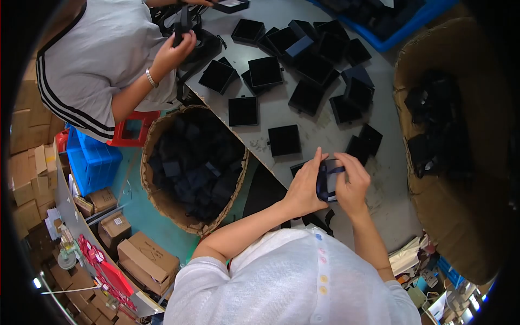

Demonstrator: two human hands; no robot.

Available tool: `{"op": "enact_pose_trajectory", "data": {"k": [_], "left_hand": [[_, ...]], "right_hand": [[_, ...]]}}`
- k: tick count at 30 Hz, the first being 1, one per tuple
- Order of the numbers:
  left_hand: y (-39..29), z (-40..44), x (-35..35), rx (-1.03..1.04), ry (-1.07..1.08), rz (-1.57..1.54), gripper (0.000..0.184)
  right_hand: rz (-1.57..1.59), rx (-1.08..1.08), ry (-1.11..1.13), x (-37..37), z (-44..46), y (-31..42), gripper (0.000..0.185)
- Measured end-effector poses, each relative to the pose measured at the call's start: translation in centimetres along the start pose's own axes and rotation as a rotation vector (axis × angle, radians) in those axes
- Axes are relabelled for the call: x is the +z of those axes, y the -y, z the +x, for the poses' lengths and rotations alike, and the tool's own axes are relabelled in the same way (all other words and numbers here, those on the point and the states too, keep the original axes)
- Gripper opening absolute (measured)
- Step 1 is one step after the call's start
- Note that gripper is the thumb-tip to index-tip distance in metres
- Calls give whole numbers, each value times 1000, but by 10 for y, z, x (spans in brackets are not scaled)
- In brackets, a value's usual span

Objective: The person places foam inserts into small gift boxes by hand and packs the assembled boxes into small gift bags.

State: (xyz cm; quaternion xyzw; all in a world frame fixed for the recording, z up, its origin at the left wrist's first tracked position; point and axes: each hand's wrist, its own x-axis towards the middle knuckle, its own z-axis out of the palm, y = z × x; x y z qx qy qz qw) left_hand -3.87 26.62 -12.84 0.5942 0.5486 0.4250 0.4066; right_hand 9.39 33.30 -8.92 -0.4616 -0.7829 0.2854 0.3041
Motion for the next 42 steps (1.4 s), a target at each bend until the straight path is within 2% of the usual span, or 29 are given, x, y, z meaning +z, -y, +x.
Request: {"op": "enact_pose_trajectory", "data": {"k": [1, 2, 3, 4, 5, 6, 8, 9, 10, 11, 12, 13, 14, 15, 16, 18, 20, 22, 25, 26, 28, 30, 31, 34, 35, 37, 40, 41, 42], "left_hand": [[-1, 1, -1, -36, 3, -26, 130], [0, 0, -1, -42, 7, -30, 130], [1, -1, -1, -51, 8, -58, 131], [2, -1, 0, -57, 9, -85, 133], [1, -1, -1, -60, 13, -88, 133], [1, 0, -1, -22, -15, -152, 133], [2, 2, 1, 18, -42, -223, 134], [7, 4, 3, 47, -33, -217, 134], [12, 7, 4, 77, -26, -209, 134], [17, 11, 0, 77, -26, -213, 134], [24, 15, -8, 152, 4, -33, 133], [32, 21, -18, 228, 35, 148, 132], [45, 26, -32, 181, 43, 227, 128], [71, 30, -43, 145, -15, 331, 124], [84, 28, -53, -21, -4, 548, 120], [122, 24, -60, -162, 60, 678, 115], [135, 29, -71, -109, 90, 663, 110], [130, 33, -73, -110, 5, 490, 104], [59, 40, -73, -71, -20, 323, 99], [38, 41, -72, -53, -13, 213, 97], [-1, 43, -66, 5, 46, 195, 97], [-19, 45, -60, 56, 102, 181, 97], [-24, 45, -58, 43, 146, 201, 97], [-31, 48, -54, 14, 236, 211, 93], [-33, 47, -53, 8, 280, 266, 94], [-36, 43, -51, 6, 333, 327, 94], [-36, 40, -45, -33, 437, 357, 97], [-33, 38, -43, 6, 379, 175, 97], [-30, 38, -36, 50, 332, -17, 97]], "right_hand": [[2, -57, -82, -1, 2, -1, 21], [2, -50, -77, -1, 3, -4, 21], [212, 66, -249, 0, 3, -8, 18], [422, 179, -423, -1, 5, -12, 20], [516, 354, -420, -7, 10, -16, 35], [512, 359, -422, -4, 11, -27, 35], [921, 801, -199, 6, 7, -48, 45], [1082, 998, 58, 2, 2, -47, 53], [1125, 977, 213, 4, -6, -46, 50], [1077, 905, 225, 9, -11, -52, 48], [1029, 834, 237, 14, -16, -58, 47], [1086, 868, 143, 13, -18, -66, 46], [1143, 899, 48, 7, -19, -74, 45], [1162, 1046, -46, -1, -15, -75, 40], [1141, 1012, -106, -8, -14, -76, 38], [1040, 1031, -159, -17, -11, -80, 35], [1008, 986, -165, -20, -12, -90, 34], [969, 950, -187, -26, -16, -97, 33], [644, 830, -184, -31, -14, -96, 28], [646, 828, -152, -31, -13, -92, 27], [609, 773, -78, -27, -13, -90, 26], [776, 846, 26, -34, -2, -65, 24], [935, 956, 19, -39, 2, -54, 23], [1110, 980, -10, -45, -2, -52, 20], [1116, 978, -19, -44, -6, -56, 20], [757, 774, 37, -37, -17, -68, 21], [814, 759, 16, -33, -24, -68, 19], [908, 765, 44, -32, -25, -62, 21], [832, 739, 38, -24, -29, -58, 21]]}}
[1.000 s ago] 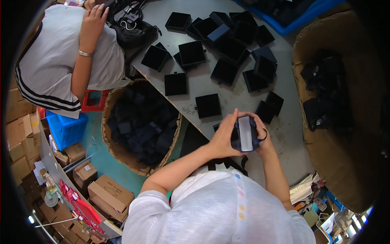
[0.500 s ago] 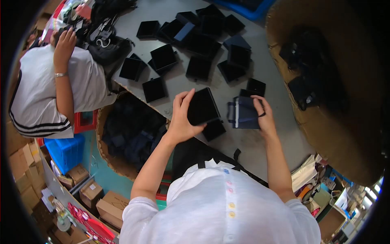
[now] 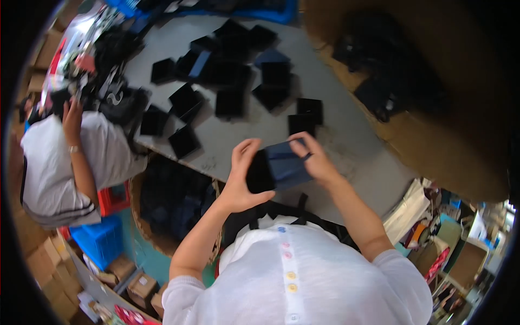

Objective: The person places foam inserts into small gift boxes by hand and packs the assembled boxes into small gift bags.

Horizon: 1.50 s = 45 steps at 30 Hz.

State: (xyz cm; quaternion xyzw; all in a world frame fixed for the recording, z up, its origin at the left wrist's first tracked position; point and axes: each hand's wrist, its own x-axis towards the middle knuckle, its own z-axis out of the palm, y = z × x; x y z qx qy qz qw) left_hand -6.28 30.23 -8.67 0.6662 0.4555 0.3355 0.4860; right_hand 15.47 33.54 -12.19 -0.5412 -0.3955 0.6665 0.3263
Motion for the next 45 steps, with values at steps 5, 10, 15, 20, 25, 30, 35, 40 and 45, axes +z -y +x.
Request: {"op": "enact_pose_trajectory", "data": {"k": [5, 10, 15, 20, 25, 30, 35, 40, 45], "left_hand": [[14, -12, 25, -208, -298, 18, 34], [36, -109, -86, -416, -43, 800, 41], [43, -117, -97, -408, -234, 707, 44], [14, -51, -18, -210, -37, 469, 44], [11, 8, 78, -462, 169, -431, 74], [-2, 52, 127, -400, -108, -1214, 82], [1, 43, 105, -274, -162, -793, 85], [13, 37, 109, 38, -265, -17, 97], [-3, 30, 123, 15, -279, 45, 91]], "right_hand": [[-157, -179, 426, 24, -8, -8, 51], [-1006, -300, -218, -132, 69, -13, 64], [-1305, 96, -622, -253, 143, 5, 76], [-1337, 435, -342, -251, 144, 47, 99], [192, -411, -214, -148, 62, 28, 78], [757, -320, 60, -40, -25, -9, 90], [724, -329, 94, -59, -30, 2, 81], [-462, -499, 47, -40, -37, 63, 56], [-730, -984, -221, -17, -25, 49, 24]]}}
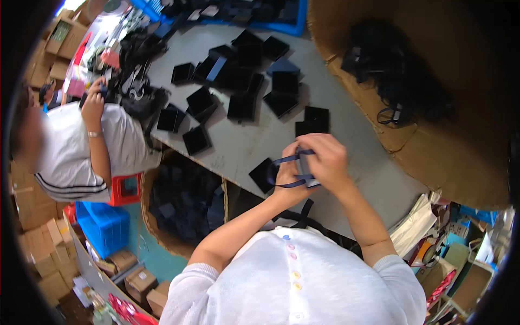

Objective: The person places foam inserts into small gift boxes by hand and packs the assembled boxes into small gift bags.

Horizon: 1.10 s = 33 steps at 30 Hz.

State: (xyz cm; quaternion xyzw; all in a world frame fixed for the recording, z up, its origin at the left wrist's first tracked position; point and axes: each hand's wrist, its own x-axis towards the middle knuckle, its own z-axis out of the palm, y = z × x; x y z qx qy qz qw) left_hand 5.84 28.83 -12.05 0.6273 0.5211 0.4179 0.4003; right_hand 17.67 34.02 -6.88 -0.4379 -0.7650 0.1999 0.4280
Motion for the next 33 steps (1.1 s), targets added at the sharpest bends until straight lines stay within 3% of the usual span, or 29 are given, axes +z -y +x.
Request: {"op": "enact_pose_trajectory", "data": {"k": [2, 3, 5, 6, 8, 10, 11, 12, 13, 14, 16, 17, 19, 21, 23, 25, 26, 29, 33], "left_hand": [[17, -11, 11, 53, -41, 7, 94], [15, -17, 12, 45, -40, -7, 95], [16, -22, 17, 139, -48, -107, 101], [17, -23, 20, 182, -49, -154, 102], [20, -23, 20, 226, -50, -209, 102], [28, -22, 6, 349, -2, 52, 101], [51, -37, 5, 257, -29, 198, 109], [51, -49, -1, -4, -26, 389, 116], [64, -55, -9, -118, 5, 570, 119], [76, -56, -20, -247, 123, 754, 120], [119, -56, -49, -249, 353, 881, 117], [119, -47, -65, -173, 440, 812, 105], [135, -35, -92, 249, 566, 999, 95], [114, -23, -114, 163, 642, 955, 90], [140, -34, -109, 177, 570, 1017, 90], [158, -53, -77, -166, -22, 533, 101], [147, -52, -64, -353, 97, 721, 116], [157, -50, -44, -181, -23, 882, 115], [142, -34, -55, -320, -35, 673, 109]], "right_hand": [[66, 30, -254, -8, -17, 2, 9], [263, 138, -381, -9, -26, -5, 20], [428, 392, -427, -14, -37, -32, 32], [425, 391, -416, -9, -44, -36, 32], [1008, 1097, 24, -2, -59, -43, 41], [937, 1068, 70, 4, -76, -52, 41], [869, 1040, 118, 4, -82, -56, 42], [988, 1154, -39, 2, -83, -64, 46], [1059, 1377, -219, -5, -76, -60, 48], [1076, 1366, -267, -6, -78, -68, 48], [1094, 1351, -327, -9, -80, -77, 48], [1054, 1321, -301, -9, -78, -77, 49], [1010, 1310, -276, -11, -80, -76, 50], [993, 1290, -197, -12, -78, -74, 52], [976, 1269, -228, -8, -80, -76, 52], [960, 1253, -275, 0, -85, -80, 52], [868, 1273, -284, 6, -90, -84, 52], [710, 1241, -301, 13, -92, -83, 51], [545, 1171, -249, 15, -95, -92, 46]]}}
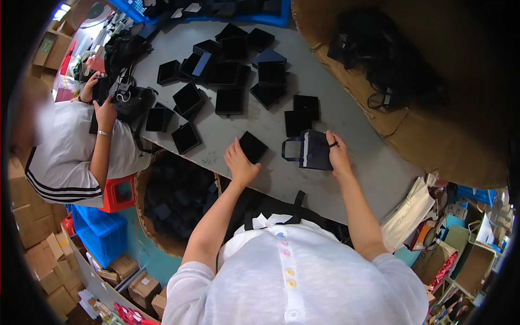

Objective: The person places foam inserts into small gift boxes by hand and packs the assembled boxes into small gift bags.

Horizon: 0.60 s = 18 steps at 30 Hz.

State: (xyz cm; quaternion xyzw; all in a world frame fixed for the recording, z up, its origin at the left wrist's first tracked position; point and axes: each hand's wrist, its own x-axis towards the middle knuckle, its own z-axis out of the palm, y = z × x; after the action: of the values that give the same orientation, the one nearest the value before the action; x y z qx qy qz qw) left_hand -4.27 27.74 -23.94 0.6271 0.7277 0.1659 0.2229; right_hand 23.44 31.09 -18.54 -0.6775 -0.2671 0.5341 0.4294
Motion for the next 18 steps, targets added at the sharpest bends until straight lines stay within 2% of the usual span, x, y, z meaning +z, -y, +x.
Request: {"op": "enact_pose_trajectory", "data": {"k": [2, 3, 4, 6, 7, 9, 15, 18], "left_hand": [[-14, 13, -19, 17, 17, -297, 106], [-39, 12, -46, 138, 34, -341, 101], [-56, 11, -63, 142, 44, -342, 101], [-82, 4, -85, 440, 226, -354, 99], [-94, 3, -90, 432, 343, -371, 97], [-95, 6, -89, 438, 385, -304, 97], [-109, 8, -97, 463, 501, -153, 97], [-109, 4, -95, 461, 632, -156, 98]], "right_hand": [[-60, -20, -30, 0, -3, 9, 43], [-89, -8, 21, -2, -2, 11, 42], [-122, 11, 75, -3, -4, 12, 41], [-110, 50, 103, 3, -14, 29, 38], [-93, 98, 159, 6, -17, 35, 37], [-67, 139, 216, 7, -15, 38, 35], [-5, 105, 205, 4, -13, 22, 30], [-69, 27, 318, 4, -14, 18, 29]]}}
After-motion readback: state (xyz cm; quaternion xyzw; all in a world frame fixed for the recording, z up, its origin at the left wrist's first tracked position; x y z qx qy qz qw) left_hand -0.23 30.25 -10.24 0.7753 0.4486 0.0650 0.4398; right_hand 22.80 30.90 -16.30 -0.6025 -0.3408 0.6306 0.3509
